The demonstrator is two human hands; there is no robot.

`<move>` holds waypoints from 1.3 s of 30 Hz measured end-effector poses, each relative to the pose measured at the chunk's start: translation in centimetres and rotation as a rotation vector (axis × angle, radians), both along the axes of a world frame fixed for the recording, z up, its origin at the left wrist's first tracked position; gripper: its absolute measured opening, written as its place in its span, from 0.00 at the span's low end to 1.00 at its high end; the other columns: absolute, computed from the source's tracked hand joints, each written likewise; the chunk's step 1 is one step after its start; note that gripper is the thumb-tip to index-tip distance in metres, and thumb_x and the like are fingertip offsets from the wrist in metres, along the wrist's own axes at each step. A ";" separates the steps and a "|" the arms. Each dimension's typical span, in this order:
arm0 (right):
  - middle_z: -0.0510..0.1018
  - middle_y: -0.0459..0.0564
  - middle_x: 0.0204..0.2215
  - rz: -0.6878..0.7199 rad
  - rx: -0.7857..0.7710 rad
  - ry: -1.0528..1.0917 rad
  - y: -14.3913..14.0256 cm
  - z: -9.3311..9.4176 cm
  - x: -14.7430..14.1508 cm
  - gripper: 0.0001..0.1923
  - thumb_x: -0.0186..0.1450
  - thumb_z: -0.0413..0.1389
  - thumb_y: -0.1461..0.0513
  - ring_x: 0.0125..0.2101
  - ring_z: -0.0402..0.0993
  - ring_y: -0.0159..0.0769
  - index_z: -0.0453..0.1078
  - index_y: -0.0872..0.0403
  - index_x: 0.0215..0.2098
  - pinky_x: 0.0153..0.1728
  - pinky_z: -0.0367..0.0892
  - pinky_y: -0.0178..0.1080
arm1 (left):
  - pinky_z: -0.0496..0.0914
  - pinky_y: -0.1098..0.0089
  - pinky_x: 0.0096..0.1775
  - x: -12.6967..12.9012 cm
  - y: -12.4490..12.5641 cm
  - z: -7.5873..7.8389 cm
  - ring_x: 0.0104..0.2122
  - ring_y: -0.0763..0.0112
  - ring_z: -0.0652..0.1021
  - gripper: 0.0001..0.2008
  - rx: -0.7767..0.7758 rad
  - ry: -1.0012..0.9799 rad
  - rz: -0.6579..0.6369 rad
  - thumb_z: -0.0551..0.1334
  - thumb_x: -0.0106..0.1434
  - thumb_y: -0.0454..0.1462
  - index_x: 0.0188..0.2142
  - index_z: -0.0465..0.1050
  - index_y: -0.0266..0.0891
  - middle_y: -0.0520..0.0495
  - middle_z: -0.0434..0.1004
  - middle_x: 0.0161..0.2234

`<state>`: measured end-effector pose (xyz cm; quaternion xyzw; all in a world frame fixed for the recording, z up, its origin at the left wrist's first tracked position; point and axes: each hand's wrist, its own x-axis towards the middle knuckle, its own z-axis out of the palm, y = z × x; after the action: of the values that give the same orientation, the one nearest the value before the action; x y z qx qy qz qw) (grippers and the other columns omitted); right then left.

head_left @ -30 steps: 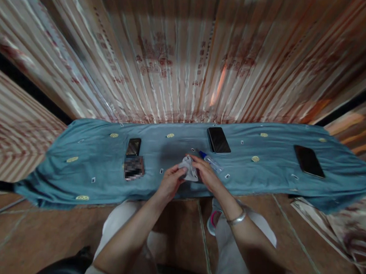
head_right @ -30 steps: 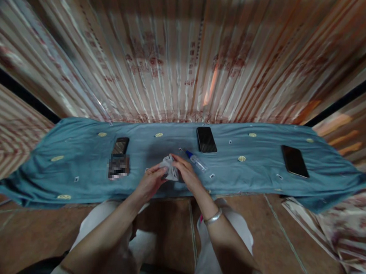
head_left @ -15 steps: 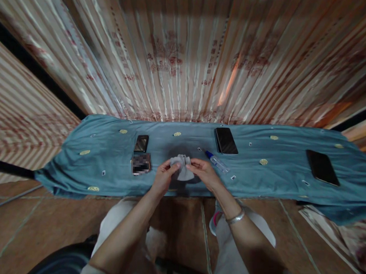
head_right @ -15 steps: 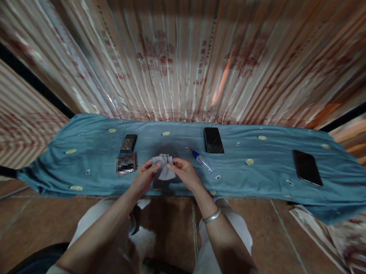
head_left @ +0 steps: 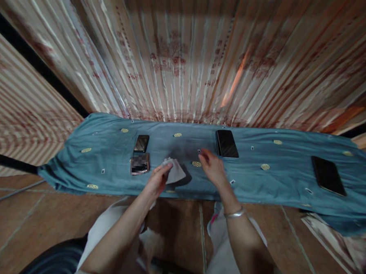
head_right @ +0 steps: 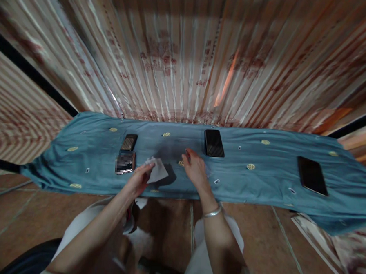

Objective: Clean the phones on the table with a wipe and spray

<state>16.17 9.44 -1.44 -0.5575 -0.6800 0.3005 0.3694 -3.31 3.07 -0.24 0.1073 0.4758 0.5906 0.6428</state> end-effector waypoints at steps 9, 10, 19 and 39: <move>0.78 0.64 0.39 -0.077 0.025 -0.467 0.1 -2.0 4.0 0.19 0.59 0.56 0.65 0.45 0.73 0.53 0.71 0.57 0.49 0.49 0.64 0.50 | 0.72 0.72 0.27 0.3 -0.1 -0.4 0.23 0.72 0.77 0.09 -0.023 -0.005 -0.065 0.69 0.45 0.27 0.28 0.76 0.34 0.49 0.80 0.25; 0.78 0.65 0.39 -0.077 0.022 -0.487 0.0 -1.9 3.7 0.19 0.58 0.56 0.66 0.46 0.73 0.53 0.71 0.58 0.48 0.49 0.64 0.50 | 0.72 0.72 0.27 0.4 -0.1 -0.6 0.23 0.72 0.77 0.08 -0.025 -0.002 -0.072 0.69 0.45 0.28 0.27 0.75 0.34 0.49 0.79 0.24; 0.79 0.47 0.26 -0.013 -0.374 0.276 -1.1 0.7 1.1 0.15 0.56 0.57 0.53 0.27 0.73 0.37 0.76 0.54 0.35 0.28 0.65 0.37 | 0.71 0.74 0.29 0.8 1.1 -1.3 0.23 0.74 0.77 0.09 0.044 -0.033 -0.142 0.71 0.47 0.33 0.30 0.75 0.34 0.49 0.80 0.26; 0.82 0.45 0.36 0.220 -0.646 0.686 -3.8 2.6 -2.8 0.39 0.57 0.56 0.60 0.20 0.72 0.28 0.53 0.44 0.66 0.19 0.69 0.31 | 0.68 0.73 0.28 -0.4 1.9 -1.8 0.24 0.73 0.75 0.08 0.092 -0.047 -0.147 0.66 0.50 0.31 0.33 0.75 0.34 0.48 0.78 0.26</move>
<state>13.36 5.65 1.15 -0.4372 -0.4459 0.7001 0.3462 -3.76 5.01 -2.06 0.1576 0.4238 0.5656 0.6897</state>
